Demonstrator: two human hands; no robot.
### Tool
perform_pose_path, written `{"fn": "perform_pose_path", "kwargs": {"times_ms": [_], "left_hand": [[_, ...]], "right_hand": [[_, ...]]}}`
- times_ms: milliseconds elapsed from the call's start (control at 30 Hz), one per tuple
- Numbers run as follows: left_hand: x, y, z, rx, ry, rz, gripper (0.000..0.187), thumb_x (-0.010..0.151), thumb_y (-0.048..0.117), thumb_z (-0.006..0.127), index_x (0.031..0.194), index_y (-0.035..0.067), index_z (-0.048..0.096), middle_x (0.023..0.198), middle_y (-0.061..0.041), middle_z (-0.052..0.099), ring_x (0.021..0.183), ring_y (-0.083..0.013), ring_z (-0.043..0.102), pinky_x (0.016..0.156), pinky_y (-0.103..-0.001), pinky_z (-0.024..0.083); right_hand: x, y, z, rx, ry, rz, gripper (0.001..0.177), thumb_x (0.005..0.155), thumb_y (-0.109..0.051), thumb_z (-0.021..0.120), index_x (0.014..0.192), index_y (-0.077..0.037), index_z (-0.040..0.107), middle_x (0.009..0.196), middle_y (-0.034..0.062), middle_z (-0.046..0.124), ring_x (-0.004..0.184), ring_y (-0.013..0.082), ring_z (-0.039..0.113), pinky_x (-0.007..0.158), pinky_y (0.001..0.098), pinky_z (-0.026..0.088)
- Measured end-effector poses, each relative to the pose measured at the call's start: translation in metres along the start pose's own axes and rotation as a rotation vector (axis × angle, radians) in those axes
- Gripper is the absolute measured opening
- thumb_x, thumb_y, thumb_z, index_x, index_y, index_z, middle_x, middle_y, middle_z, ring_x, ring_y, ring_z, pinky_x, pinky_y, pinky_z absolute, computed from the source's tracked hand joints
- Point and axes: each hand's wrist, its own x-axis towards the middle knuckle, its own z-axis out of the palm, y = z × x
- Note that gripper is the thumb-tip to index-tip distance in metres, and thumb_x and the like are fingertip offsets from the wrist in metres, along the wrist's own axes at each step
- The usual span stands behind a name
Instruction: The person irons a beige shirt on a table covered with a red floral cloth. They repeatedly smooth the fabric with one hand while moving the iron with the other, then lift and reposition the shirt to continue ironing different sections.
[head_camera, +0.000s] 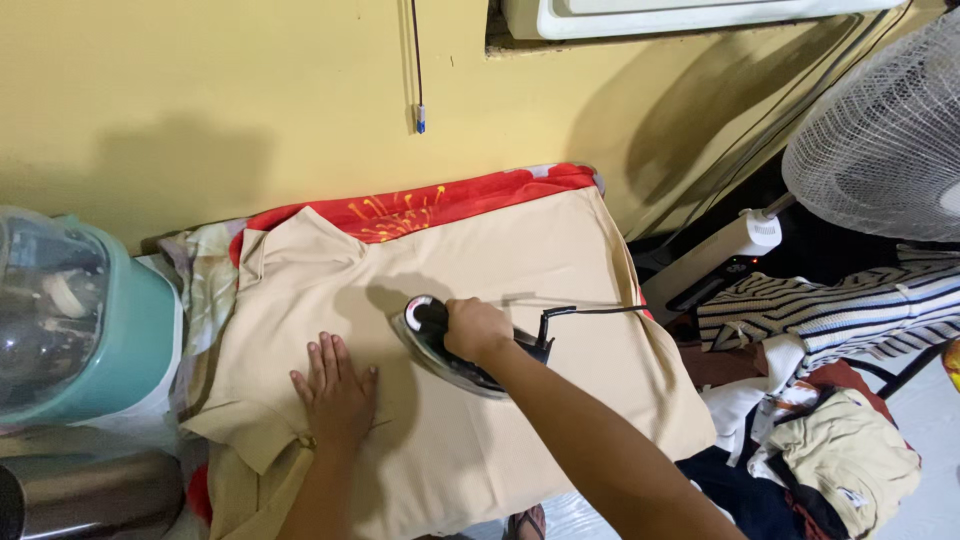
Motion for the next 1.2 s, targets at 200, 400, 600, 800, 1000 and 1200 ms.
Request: {"fn": "perform_pose_path", "kwargs": {"times_ms": [200,400,600,800,1000,1200], "left_hand": [[0.002,0.001,-0.002,-0.017,-0.011,0.007,0.079,0.103,0.058,0.023,0.161,0.005,0.017,0.170,-0.013,0.013,0.157,-0.0309,0.007,0.121,-0.062,0.002],[-0.002,-0.002,-0.002,-0.076,-0.055,-0.008,0.081,0.103,0.060,0.022,0.162,0.006,0.013,0.171,-0.012,0.009,0.158,-0.0298,0.003,0.122,-0.061,-0.001],[-0.004,-0.010,0.007,0.004,-0.096,0.015,0.084,0.099,0.060,0.025,0.160,0.006,0.009,0.169,-0.011,0.003,0.155,-0.0274,-0.002,0.119,-0.057,-0.004],[-0.022,-0.023,0.006,0.026,-0.121,0.116,0.081,0.101,0.059,0.027,0.160,0.005,0.012,0.170,-0.013,0.006,0.156,-0.0285,0.001,0.120,-0.056,-0.001],[-0.053,-0.035,-0.025,0.086,-0.025,0.185,0.079,0.095,0.060,0.035,0.160,0.016,0.027,0.169,-0.005,0.026,0.155,-0.0286,0.025,0.125,-0.056,0.013],[-0.070,-0.067,-0.063,0.072,-0.157,-0.069,0.096,0.074,0.079,0.069,0.139,0.012,0.050,0.141,-0.016,0.053,0.128,-0.0342,0.053,0.106,-0.053,0.039]], "right_hand": [[0.024,0.071,-0.007,0.125,0.132,0.206,0.036,0.085,-0.021,0.063,0.119,-0.009,0.071,0.118,0.0226,0.072,0.113,0.0375,0.070,0.099,0.0477,0.055],[0.015,0.195,-0.030,0.173,0.340,0.402,0.035,0.078,-0.015,0.067,0.110,-0.001,0.073,0.110,0.0275,0.072,0.106,0.0407,0.071,0.093,0.0478,0.057],[-0.025,0.235,-0.039,0.338,0.084,0.388,0.035,0.082,-0.011,0.064,0.106,0.014,0.070,0.077,0.0275,0.075,0.057,0.0344,0.073,0.051,0.0439,0.058],[-0.055,0.207,-0.010,0.131,-0.095,-0.131,0.044,0.065,-0.016,0.073,0.108,-0.009,0.077,0.083,0.0196,0.077,0.070,0.0321,0.074,0.065,0.0429,0.059],[-0.072,0.127,0.016,0.063,-0.041,-0.326,0.042,0.068,-0.024,0.073,0.109,-0.015,0.076,0.093,0.0209,0.074,0.090,0.0385,0.072,0.084,0.0476,0.057],[-0.075,0.068,0.020,-0.121,-0.080,-0.422,0.032,0.068,-0.022,0.071,0.098,-0.013,0.078,0.092,0.0204,0.074,0.091,0.0395,0.071,0.085,0.0481,0.057]]}}
